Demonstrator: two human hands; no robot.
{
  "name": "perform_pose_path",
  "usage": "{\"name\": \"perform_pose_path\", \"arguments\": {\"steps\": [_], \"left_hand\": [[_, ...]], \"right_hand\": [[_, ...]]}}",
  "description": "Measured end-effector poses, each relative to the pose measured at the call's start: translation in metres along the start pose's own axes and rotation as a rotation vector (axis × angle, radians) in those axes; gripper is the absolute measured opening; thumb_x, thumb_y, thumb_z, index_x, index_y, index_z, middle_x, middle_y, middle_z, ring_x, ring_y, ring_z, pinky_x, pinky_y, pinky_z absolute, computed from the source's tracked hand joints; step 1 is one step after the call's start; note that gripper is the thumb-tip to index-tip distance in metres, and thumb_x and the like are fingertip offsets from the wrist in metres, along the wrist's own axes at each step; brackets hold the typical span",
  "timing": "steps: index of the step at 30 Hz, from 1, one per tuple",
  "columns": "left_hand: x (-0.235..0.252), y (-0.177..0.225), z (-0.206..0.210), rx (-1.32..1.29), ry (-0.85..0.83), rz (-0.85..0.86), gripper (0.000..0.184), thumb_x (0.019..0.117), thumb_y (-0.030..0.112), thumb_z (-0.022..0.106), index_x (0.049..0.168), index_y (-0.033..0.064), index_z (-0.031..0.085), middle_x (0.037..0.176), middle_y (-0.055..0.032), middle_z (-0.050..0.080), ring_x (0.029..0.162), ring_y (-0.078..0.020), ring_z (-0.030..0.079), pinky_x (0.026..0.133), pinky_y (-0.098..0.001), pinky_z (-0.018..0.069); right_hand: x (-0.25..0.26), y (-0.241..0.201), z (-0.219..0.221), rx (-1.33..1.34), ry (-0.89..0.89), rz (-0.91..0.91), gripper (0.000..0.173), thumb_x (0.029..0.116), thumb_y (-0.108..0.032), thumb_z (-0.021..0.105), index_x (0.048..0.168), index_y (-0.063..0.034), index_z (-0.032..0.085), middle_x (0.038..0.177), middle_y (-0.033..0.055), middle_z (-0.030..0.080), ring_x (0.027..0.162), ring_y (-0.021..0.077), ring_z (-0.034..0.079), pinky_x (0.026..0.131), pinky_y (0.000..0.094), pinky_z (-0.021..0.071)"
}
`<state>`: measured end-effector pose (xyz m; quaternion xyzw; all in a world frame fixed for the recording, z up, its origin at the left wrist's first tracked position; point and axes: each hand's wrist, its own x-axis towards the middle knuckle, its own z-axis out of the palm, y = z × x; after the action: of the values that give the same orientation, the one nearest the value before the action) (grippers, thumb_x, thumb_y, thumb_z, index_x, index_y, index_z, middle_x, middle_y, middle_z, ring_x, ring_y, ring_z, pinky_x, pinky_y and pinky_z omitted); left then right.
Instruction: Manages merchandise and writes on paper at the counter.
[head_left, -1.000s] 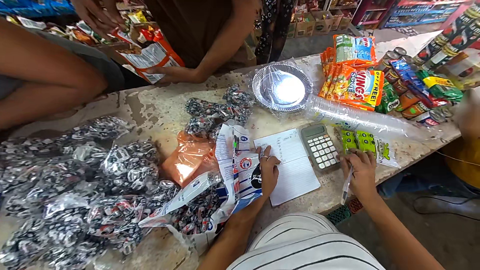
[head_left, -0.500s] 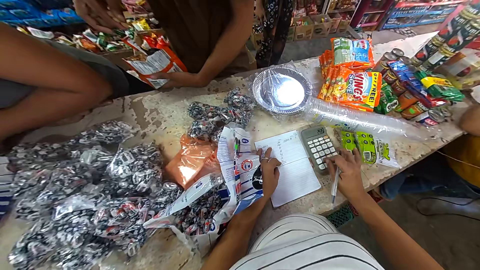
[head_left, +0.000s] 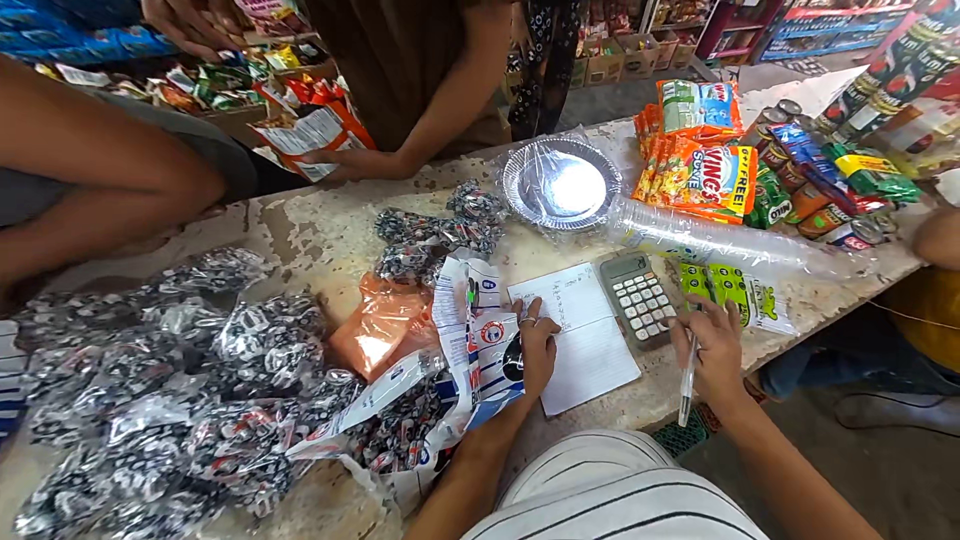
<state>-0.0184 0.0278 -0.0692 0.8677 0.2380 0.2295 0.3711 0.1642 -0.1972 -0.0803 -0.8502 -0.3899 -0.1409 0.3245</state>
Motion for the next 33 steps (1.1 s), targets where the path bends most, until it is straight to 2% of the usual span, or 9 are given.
{"name": "perform_pose_path", "arguments": {"steps": [4,6,8,10,13,18,26,30,33], "left_hand": [[-0.001,0.001,-0.001,0.001,-0.002,-0.002,0.014,0.0851,-0.013,0.062,0.089,-0.0055,0.074,0.135,-0.0366,0.058,0.133,-0.0576,0.046,0.111,-0.0545,0.0407],[-0.001,0.002,-0.002,-0.013,-0.001,0.002,0.015,0.085,-0.014,0.062,0.091,-0.0067,0.073,0.134,-0.0365,0.058,0.133,-0.0574,0.047,0.112,-0.0549,0.0401],[-0.001,0.004,-0.005,-0.036,-0.006,0.0,0.016,0.0851,-0.014,0.061,0.094,-0.0093,0.073,0.133,-0.0365,0.059,0.133,-0.0562,0.047,0.113,-0.0545,0.0396],[-0.001,0.004,-0.007,-0.056,-0.027,-0.013,0.016,0.0859,-0.014,0.061,0.097,-0.0108,0.072,0.134,-0.0368,0.058,0.134,-0.055,0.047,0.113,-0.0539,0.0389],[0.0,0.006,-0.008,-0.112,-0.032,-0.04,0.016,0.0843,-0.016,0.062,0.098,-0.0137,0.07,0.135,-0.0383,0.056,0.135,-0.0546,0.046,0.113,-0.0527,0.0397],[0.001,-0.005,-0.006,-0.167,-0.023,-0.081,0.015,0.0832,-0.015,0.064,0.097,-0.0131,0.069,0.138,-0.0375,0.054,0.136,-0.0513,0.046,0.111,-0.049,0.042],[0.001,-0.009,0.0,-0.219,0.012,-0.138,0.012,0.0828,-0.013,0.066,0.095,-0.014,0.069,0.135,-0.0383,0.054,0.135,-0.0491,0.047,0.11,-0.0481,0.0434],[0.001,-0.018,0.006,-0.214,0.058,-0.098,0.002,0.0821,-0.011,0.068,0.082,-0.0126,0.067,0.129,-0.0379,0.058,0.132,-0.0479,0.05,0.109,-0.0464,0.0436],[0.002,-0.021,0.007,-0.176,0.053,-0.071,0.004,0.0824,-0.011,0.067,0.078,-0.0116,0.067,0.129,-0.0378,0.059,0.131,-0.0492,0.051,0.111,-0.0478,0.0414]], "right_hand": [[-0.01,0.006,-0.003,-0.026,-0.05,0.02,0.02,0.1005,-0.031,0.058,0.093,-0.0193,0.073,0.106,-0.001,0.073,0.121,0.0246,0.062,0.117,0.0633,0.026],[-0.007,-0.007,-0.004,0.133,-0.055,0.049,0.02,0.1013,-0.029,0.059,0.094,-0.018,0.074,0.11,0.0008,0.073,0.117,0.0211,0.063,0.113,0.0521,0.0375],[0.0,-0.028,0.002,0.413,-0.069,0.049,0.023,0.1057,-0.024,0.053,0.102,-0.0105,0.072,0.101,0.0008,0.073,0.102,0.0151,0.068,0.097,0.0383,0.053],[0.009,-0.057,0.014,0.714,-0.129,0.053,0.038,0.111,-0.027,0.04,0.113,-0.002,0.068,0.093,0.0029,0.074,0.087,0.0136,0.073,0.081,0.0337,0.0619],[0.024,-0.092,0.046,1.02,-0.169,0.11,0.052,0.1125,-0.03,0.031,0.117,0.0044,0.07,0.083,0.0053,0.071,0.071,0.0104,0.067,0.067,0.0276,0.0578],[0.029,-0.096,0.087,1.051,-0.097,0.294,0.052,0.1117,-0.022,0.028,0.111,0.0049,0.072,0.077,0.0025,0.065,0.069,0.0073,0.059,0.069,0.0231,0.0507],[0.026,-0.087,0.089,1.028,-0.051,0.278,0.045,0.1102,-0.017,0.034,0.107,0.0048,0.073,0.079,0.0031,0.066,0.072,0.0096,0.061,0.069,0.0249,0.0536],[0.029,-0.081,0.089,0.999,-0.031,0.292,0.044,0.1107,-0.018,0.035,0.108,0.0043,0.073,0.081,0.004,0.067,0.076,0.0107,0.063,0.074,0.026,0.0541],[0.031,-0.076,0.089,1.001,-0.013,0.293,0.043,0.1106,-0.017,0.035,0.109,0.0054,0.072,0.087,0.0069,0.07,0.082,0.0144,0.066,0.079,0.0306,0.0567]]}}
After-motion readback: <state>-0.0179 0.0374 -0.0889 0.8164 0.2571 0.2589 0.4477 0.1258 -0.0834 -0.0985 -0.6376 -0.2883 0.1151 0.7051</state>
